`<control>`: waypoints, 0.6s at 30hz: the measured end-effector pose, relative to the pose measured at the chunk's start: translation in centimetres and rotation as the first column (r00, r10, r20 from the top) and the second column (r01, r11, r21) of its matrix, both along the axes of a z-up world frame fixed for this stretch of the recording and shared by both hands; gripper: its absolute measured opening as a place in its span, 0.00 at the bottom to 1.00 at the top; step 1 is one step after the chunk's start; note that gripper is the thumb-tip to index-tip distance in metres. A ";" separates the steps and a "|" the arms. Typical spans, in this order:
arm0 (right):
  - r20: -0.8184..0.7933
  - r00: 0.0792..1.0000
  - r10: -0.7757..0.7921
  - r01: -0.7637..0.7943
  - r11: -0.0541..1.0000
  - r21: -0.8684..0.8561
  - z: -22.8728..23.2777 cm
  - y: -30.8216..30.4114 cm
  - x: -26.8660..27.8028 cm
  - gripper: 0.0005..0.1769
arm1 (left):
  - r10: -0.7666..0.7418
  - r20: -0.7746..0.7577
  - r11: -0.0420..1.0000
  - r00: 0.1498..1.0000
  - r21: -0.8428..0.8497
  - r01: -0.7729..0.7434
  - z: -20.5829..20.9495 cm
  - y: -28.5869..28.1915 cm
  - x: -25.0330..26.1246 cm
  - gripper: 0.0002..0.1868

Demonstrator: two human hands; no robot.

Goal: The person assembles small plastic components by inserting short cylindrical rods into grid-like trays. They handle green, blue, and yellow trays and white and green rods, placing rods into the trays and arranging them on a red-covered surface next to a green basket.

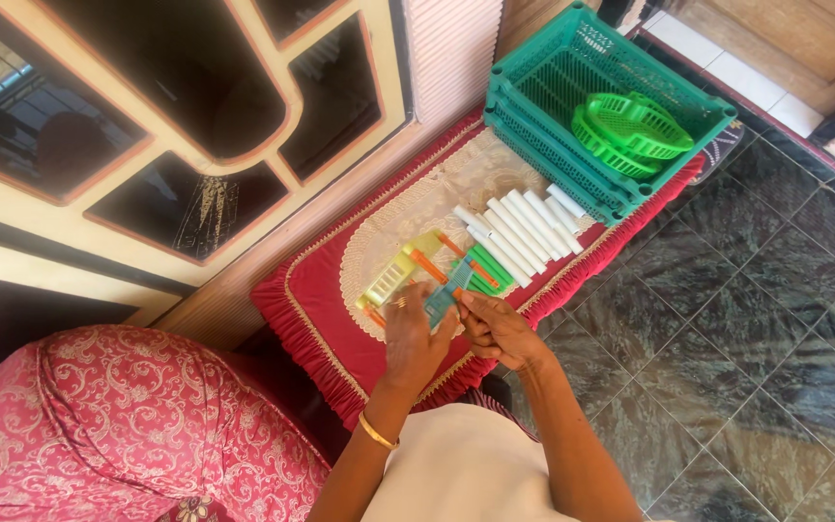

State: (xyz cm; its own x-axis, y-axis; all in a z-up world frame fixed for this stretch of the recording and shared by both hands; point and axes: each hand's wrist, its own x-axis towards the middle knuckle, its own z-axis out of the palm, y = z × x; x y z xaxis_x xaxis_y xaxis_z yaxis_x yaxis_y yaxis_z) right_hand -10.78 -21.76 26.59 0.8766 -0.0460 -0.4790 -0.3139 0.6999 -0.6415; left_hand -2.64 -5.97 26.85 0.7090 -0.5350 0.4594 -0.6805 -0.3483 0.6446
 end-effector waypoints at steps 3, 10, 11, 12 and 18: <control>0.000 1.000 0.008 -0.008 1.000 -0.024 0.4 -0.2 -1.0 0.16 | -0.087 -0.189 0.992 0.978 0.079 0.103 0.1 -0.9 -0.5 0.20; -0.002 0.999 0.049 -0.049 0.997 -0.058 0.7 -1.4 -3.1 0.21 | -0.204 -0.123 0.974 0.971 0.073 0.214 -0.7 -1.3 -1.7 0.19; -0.025 0.999 0.048 -0.050 0.996 -0.081 0.7 -1.6 -3.3 0.21 | -0.209 -0.111 0.971 0.972 0.090 0.219 -0.7 -1.5 -1.8 0.19; -0.049 0.998 0.048 -0.053 0.993 -0.102 0.6 -1.8 -3.6 0.21 | -0.212 -0.100 0.969 0.972 0.107 0.223 -0.8 -1.6 -1.9 0.20; -0.049 0.997 -0.066 0.032 0.861 -0.508 -1.1 -0.9 -3.6 0.23 | -0.231 -0.122 0.956 0.965 0.154 0.249 -0.5 -2.6 -2.1 0.22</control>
